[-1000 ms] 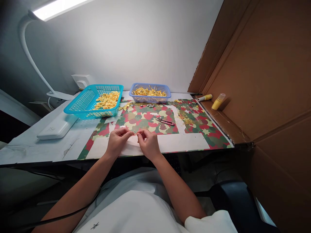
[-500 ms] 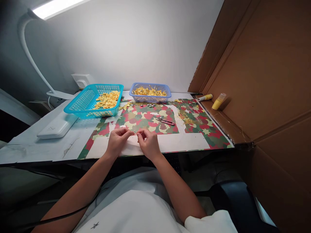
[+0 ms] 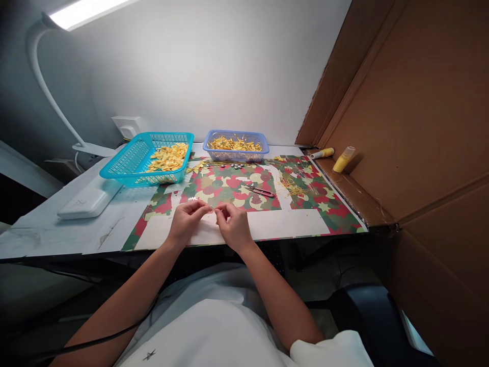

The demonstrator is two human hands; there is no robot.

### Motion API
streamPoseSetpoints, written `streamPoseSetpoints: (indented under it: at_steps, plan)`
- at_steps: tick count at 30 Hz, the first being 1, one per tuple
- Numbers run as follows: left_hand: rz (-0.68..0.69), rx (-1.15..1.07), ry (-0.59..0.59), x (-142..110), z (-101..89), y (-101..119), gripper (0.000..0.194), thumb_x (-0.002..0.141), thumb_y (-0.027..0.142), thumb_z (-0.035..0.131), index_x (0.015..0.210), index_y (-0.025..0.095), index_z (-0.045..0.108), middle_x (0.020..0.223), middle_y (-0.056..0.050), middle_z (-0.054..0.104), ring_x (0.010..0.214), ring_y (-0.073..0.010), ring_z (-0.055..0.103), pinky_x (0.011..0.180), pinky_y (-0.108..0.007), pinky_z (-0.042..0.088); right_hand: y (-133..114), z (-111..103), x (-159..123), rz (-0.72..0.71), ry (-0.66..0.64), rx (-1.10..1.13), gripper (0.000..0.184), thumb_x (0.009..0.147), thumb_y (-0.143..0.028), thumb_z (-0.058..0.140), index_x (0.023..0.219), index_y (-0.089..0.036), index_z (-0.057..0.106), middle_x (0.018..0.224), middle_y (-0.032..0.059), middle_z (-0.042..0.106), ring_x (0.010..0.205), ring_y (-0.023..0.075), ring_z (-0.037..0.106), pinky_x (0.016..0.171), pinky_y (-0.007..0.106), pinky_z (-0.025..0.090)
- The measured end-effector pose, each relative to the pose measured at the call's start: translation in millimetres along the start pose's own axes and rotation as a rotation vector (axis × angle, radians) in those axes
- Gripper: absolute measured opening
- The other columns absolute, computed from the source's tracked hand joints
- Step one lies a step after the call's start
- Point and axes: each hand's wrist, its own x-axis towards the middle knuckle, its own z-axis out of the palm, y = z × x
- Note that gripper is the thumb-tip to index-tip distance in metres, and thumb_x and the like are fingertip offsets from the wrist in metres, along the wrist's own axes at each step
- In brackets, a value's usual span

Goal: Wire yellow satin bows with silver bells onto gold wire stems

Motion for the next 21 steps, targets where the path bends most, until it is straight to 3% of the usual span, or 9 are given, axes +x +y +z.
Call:
streamPoseSetpoints:
  at_steps: [7,16,21]
  plan:
    - [-0.003,-0.010,0.000,-0.5,0.9,2.4,0.024,0.080,0.028,0.068,0.062,0.014,0.060,0.058,0.005,0.057,0.056,-0.0108,0.053,0.058,-0.025,0.043,0.1,-0.3,0.4,0.000,0.001,0.000,0.016,0.085,-0.029,0.054,0.078,-0.018,0.063,0.060,0.0007,0.062,0.054,0.0137,0.058,0.051,0.023,0.046]
    - [0.001,-0.040,0.036,-1.0,1.4,7.7,0.014,0.068,0.019,0.061,0.055,0.017,0.067,0.056,0.002,0.064,0.061,-0.0137,0.057,0.060,-0.024,0.043,1.2,0.0,0.2,-0.003,-0.002,0.011,0.016,0.086,-0.028,0.053,0.080,-0.018,0.064,0.062,0.0012,0.063,0.054,0.0136,0.058,0.052,0.023,0.046]
    - [0.007,-0.015,0.032,-1.1,1.0,5.3,0.015,0.073,0.020,0.064,0.058,0.015,0.065,0.058,0.002,0.063,0.063,-0.0131,0.058,0.063,-0.026,0.045,1.2,0.0,0.4,-0.003,0.001,0.015,0.016,0.086,-0.028,0.053,0.080,-0.018,0.064,0.062,0.0011,0.063,0.054,0.0133,0.057,0.051,0.023,0.046]
